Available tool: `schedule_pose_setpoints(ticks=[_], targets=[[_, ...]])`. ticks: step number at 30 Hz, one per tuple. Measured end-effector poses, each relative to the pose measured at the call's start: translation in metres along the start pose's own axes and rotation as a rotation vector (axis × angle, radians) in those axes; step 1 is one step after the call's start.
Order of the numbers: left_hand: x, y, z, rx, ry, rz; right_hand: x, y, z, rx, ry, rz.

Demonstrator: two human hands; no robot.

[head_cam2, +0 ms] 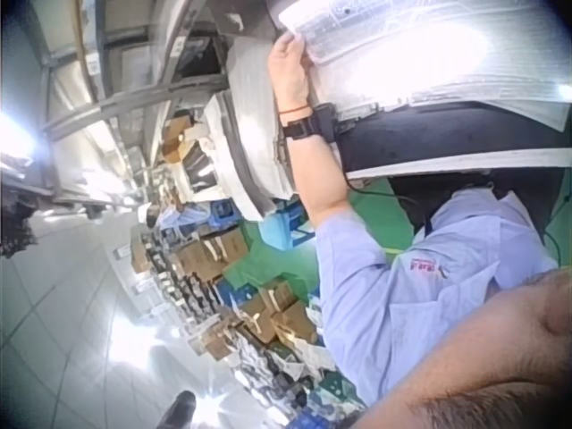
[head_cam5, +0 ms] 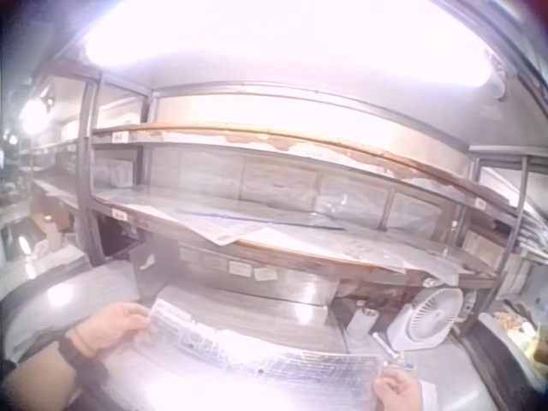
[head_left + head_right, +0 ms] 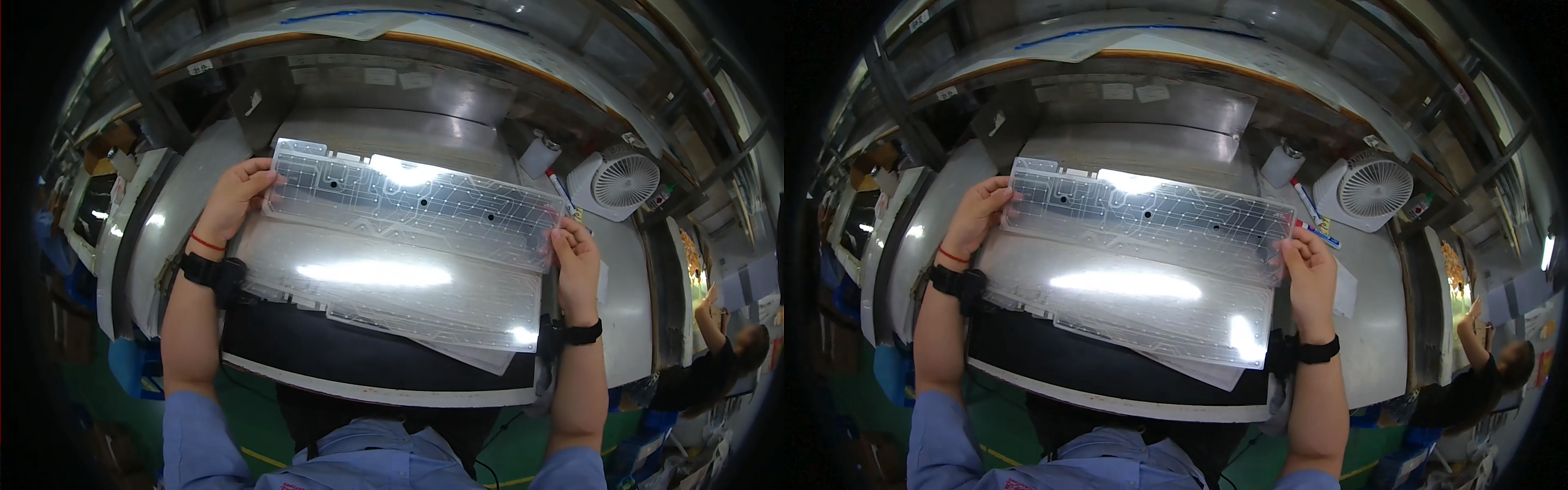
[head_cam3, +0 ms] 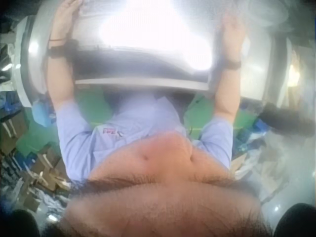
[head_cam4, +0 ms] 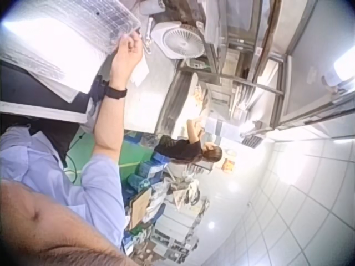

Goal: Inspecting and aligning transparent plastic keyboard membrane sheets at a workstation.

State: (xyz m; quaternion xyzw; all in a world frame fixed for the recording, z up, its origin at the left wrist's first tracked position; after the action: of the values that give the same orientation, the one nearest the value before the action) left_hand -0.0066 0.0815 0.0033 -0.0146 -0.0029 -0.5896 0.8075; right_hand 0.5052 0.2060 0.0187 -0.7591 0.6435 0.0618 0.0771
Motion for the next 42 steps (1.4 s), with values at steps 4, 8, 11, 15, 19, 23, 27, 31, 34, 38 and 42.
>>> schedule_pose_setpoints(ticks=[4, 8, 11, 15, 19, 23, 27, 31, 34, 38, 42], targets=[[0.002, 0.002, 0.002, 0.023, -0.014, -0.010, -0.001, 0.000, 0.005, -0.005, 0.045, -0.003], [0.001, 0.000, 0.001, 0.018, -0.002, -0.023, -0.001, 0.001, 0.008, -0.054, 0.059, 0.006], [0.001, 0.005, 0.002, 0.042, -0.004, -0.042, -0.001, 0.000, 0.010, -0.075, 0.052, -0.003], [0.001, 0.005, 0.001, 0.087, -0.046, -0.049, -0.002, -0.001, 0.009, -0.087, 0.051, -0.011], [0.002, 0.002, 0.000, 0.013, -0.037, -0.065, -0.004, -0.002, 0.010, -0.115, 0.015, 0.020], [0.007, 0.006, 0.002, -0.102, -0.041, -0.085, -0.004, -0.008, 0.010, -0.102, -0.004, 0.055], [0.010, 0.008, 0.005, -0.143, -0.047, -0.178, -0.004, -0.009, 0.007, -0.114, -0.018, 0.089], [0.015, 0.015, 0.011, -0.158, -0.036, -0.197, -0.004, -0.010, 0.005, -0.102, -0.041, 0.086], [0.016, 0.016, 0.012, -0.147, -0.028, -0.196, -0.004, -0.011, 0.005, -0.104, -0.044, 0.092], [0.013, 0.014, 0.007, -0.168, -0.026, -0.186, -0.003, -0.010, 0.003, -0.095, -0.039, 0.090], [0.011, 0.011, 0.005, -0.152, -0.040, -0.171, -0.003, -0.010, 0.003, -0.101, -0.036, 0.093]])
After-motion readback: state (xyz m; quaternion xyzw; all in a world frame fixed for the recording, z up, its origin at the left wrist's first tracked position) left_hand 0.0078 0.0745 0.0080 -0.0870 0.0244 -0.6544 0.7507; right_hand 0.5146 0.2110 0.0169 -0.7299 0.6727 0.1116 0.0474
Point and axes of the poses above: each hand's wrist, its own x-axis away from the middle knuckle, its own y-axis out of the palm, z = x × y, the point moved 8 cm from there along -x, towards the middle knuckle, and after that the axes turned 2 degrees about z, right-handed, at the moved point
